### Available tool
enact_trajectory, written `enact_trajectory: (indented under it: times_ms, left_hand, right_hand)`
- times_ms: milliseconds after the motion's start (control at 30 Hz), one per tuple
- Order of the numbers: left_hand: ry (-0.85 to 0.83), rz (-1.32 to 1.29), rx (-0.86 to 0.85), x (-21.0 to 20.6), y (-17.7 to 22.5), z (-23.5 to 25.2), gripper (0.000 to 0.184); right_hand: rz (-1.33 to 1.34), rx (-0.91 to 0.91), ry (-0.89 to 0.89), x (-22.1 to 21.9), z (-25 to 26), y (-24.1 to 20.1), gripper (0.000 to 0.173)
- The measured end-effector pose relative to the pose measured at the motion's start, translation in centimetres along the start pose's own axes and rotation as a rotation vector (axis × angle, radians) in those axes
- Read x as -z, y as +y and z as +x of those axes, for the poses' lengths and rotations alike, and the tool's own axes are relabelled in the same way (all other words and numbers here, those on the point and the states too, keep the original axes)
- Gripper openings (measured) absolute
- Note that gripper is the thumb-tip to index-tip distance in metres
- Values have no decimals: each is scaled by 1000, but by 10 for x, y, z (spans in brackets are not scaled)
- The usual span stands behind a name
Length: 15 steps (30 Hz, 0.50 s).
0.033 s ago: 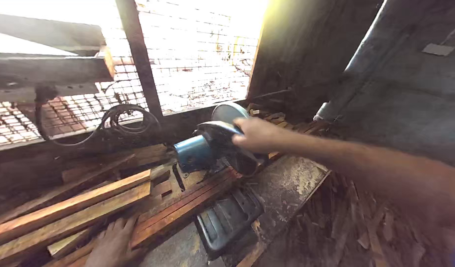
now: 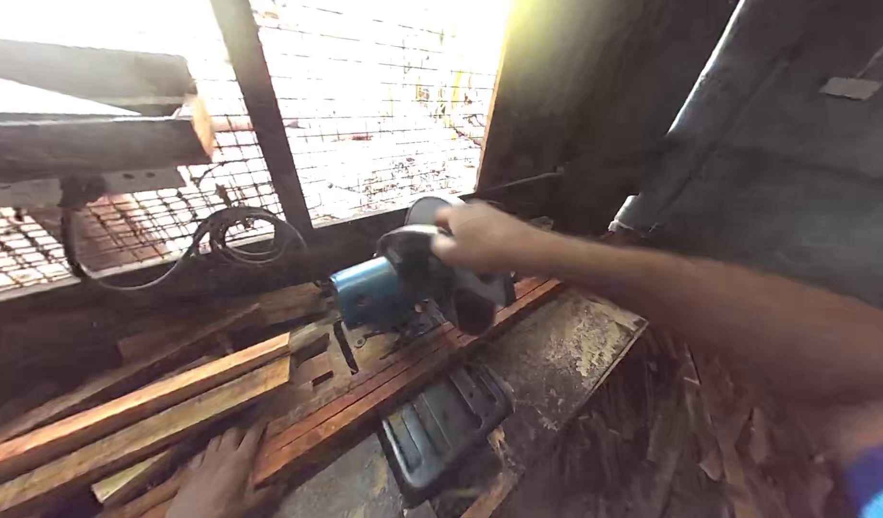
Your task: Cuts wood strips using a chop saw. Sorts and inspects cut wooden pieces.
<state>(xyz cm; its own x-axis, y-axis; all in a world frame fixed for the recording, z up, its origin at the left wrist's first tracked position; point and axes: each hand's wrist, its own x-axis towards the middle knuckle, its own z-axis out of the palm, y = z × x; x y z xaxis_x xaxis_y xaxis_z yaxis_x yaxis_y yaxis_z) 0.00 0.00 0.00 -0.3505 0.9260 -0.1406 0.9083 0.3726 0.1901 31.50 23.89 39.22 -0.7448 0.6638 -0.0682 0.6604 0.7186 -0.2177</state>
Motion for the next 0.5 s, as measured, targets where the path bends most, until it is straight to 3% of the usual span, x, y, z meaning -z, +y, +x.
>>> enact_trajectory:
  times_ms: [100, 200, 333, 433, 500]
  left_hand:
    - [-2, 11, 28, -5, 1, 1, 114]
    - [5, 46, 54, -6, 4, 2, 113]
    - [13, 81, 105, -9, 15, 3, 110]
    - [45, 108, 113, -14, 18, 6, 110]
    - [80, 129, 121, -19, 21, 3, 110]
  right_hand:
    - [2, 188, 199, 38, 62, -5, 29]
    - [231, 306, 379, 53, 120, 2, 26]
    - [723, 462, 372, 54, 153, 22, 42]
    - [882, 603, 403, 56, 150, 79, 44]
    - [634, 630, 530, 33, 153, 156, 43]
